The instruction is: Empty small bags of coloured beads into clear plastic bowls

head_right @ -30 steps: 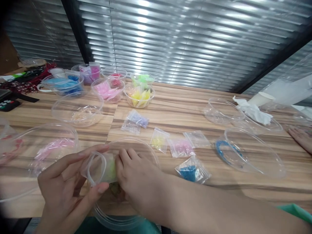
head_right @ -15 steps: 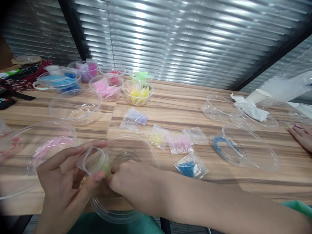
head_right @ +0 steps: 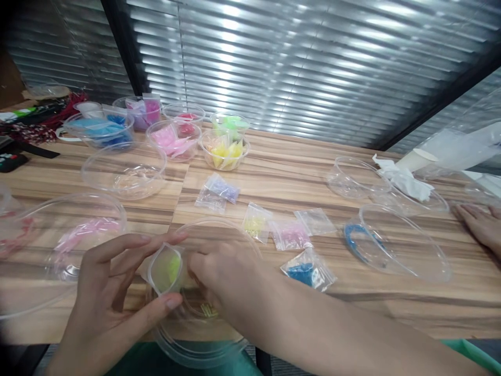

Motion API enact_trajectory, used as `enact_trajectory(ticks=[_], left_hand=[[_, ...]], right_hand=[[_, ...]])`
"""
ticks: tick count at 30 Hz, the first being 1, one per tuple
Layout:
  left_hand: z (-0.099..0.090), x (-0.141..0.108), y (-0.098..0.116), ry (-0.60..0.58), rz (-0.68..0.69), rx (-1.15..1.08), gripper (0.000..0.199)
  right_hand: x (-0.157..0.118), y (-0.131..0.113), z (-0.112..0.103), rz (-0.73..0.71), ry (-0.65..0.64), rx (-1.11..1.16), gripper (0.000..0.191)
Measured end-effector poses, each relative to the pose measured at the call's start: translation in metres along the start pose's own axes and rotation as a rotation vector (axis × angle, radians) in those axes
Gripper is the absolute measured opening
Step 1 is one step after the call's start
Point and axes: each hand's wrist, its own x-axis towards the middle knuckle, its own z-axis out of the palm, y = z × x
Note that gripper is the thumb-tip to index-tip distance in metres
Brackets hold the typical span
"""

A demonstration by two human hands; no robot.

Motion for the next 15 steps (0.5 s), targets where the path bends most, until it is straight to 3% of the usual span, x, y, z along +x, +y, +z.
enact_trajectory(ticks=[8, 11, 15], left_hand=[[-0.003, 0.000, 0.001, -0.053, -0.014, 0.060, 0.067], [0.000, -0.003, -0.003, -0.053, 0.001, 0.058, 0.073], [0.003, -0.002, -0.003, -0.032, 0.034, 0.054, 0.071]], right_hand=[[-0.013, -0.012, -0.024, -0.024, 0.402, 0.108, 0.014], [-0.014, -0.020, -0.023, -0.161, 0.426, 0.098, 0.010], [-0.011, -0.026, -0.018, -0.264, 0.376, -0.128, 0.014]])
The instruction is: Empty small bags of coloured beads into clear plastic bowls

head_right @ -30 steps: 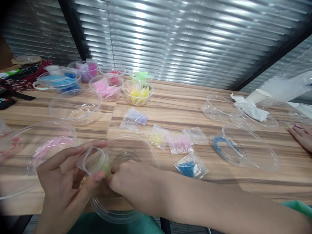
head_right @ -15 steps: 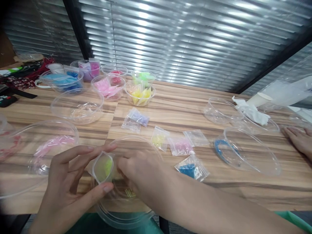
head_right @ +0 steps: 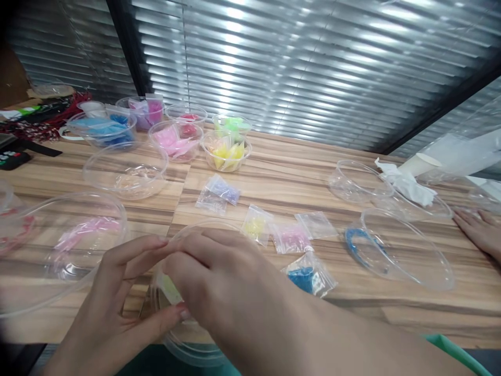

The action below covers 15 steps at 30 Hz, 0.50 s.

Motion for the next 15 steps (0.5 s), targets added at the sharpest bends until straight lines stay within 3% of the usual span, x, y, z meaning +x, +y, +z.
enact_trajectory(ticks=[6, 9, 15], left_hand=[[-0.003, 0.007, 0.009, -0.012, 0.007, -0.001, 0.060], [-0.005, 0.009, 0.011, -0.004, -0.020, -0.048, 0.059], [-0.008, 0.013, 0.014, -0.113, -0.101, -0.085, 0.066]], right_hand=[[0.002, -0.004, -0.002, -0.035, -0.228, -0.209, 0.013], [0.001, -0.005, -0.002, -0.067, -0.207, -0.186, 0.016], [0.001, -0.009, -0.002, -0.050, -0.117, -0.144, 0.037]])
